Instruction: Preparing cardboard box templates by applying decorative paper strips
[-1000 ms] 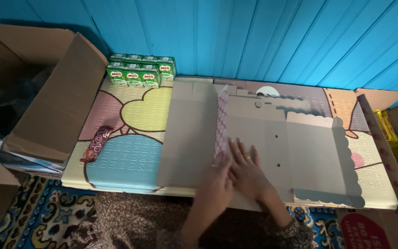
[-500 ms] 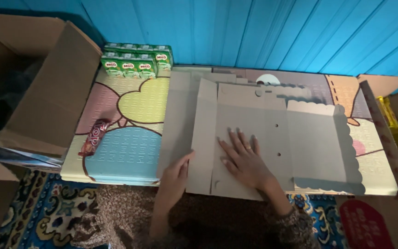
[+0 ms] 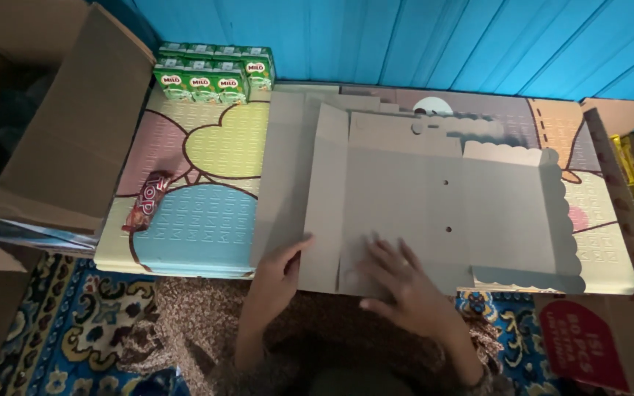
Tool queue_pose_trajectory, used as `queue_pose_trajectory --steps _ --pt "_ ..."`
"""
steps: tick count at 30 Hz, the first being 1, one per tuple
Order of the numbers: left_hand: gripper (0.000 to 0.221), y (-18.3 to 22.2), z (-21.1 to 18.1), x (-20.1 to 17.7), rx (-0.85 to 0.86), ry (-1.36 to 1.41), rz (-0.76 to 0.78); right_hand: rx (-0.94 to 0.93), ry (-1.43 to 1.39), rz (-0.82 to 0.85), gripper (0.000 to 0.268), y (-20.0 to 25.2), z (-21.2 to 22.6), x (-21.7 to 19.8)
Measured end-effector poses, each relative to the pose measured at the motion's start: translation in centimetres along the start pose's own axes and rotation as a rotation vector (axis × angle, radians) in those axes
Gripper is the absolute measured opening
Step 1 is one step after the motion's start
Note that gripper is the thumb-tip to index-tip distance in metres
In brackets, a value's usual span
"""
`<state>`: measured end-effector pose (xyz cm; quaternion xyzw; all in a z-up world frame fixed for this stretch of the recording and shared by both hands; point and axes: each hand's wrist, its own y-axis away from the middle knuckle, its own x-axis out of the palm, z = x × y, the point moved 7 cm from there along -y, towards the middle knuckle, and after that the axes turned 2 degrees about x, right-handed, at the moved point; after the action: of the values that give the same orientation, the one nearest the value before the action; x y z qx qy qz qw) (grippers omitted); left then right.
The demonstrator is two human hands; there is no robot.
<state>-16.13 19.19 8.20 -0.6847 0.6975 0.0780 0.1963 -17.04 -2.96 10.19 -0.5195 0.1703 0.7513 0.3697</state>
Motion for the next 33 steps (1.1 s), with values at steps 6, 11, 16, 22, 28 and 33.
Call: queue_pose_trajectory --steps 6,11,16,22,28,33 --pt "0.041 0.5 -0.5 -0.3 0.052 -0.088 -0.058 0.028 -0.016 -0.132 0.055 1.7 0.2 0.4" --pt "0.042 0.9 0.5 0.1 0.061 -0.167 0.001 0.059 0.038 -0.154 0.063 2.5 -0.9 1.3" --pt "0.046 1.0 0.4 0.4 -0.031 -0.127 0.046 0.051 0.000 -0.136 0.057 2.3 -0.6 -0.3" --pt "0.043 1.1 -0.2 0.8 -0.047 -0.091 0.101 0.091 0.015 -0.107 0.058 2.6 -1.6 -0.1" --pt "0.045 1.4 -0.6 0.7 -0.059 -0.112 0.078 0.075 0.010 -0.121 0.041 1.9 -0.6 -0.4" --pt "0.046 1.6 -0.3 0.6 0.011 -0.200 0.032 -0.041 -0.017 -0.132 0.036 0.2 1.8 0.0"
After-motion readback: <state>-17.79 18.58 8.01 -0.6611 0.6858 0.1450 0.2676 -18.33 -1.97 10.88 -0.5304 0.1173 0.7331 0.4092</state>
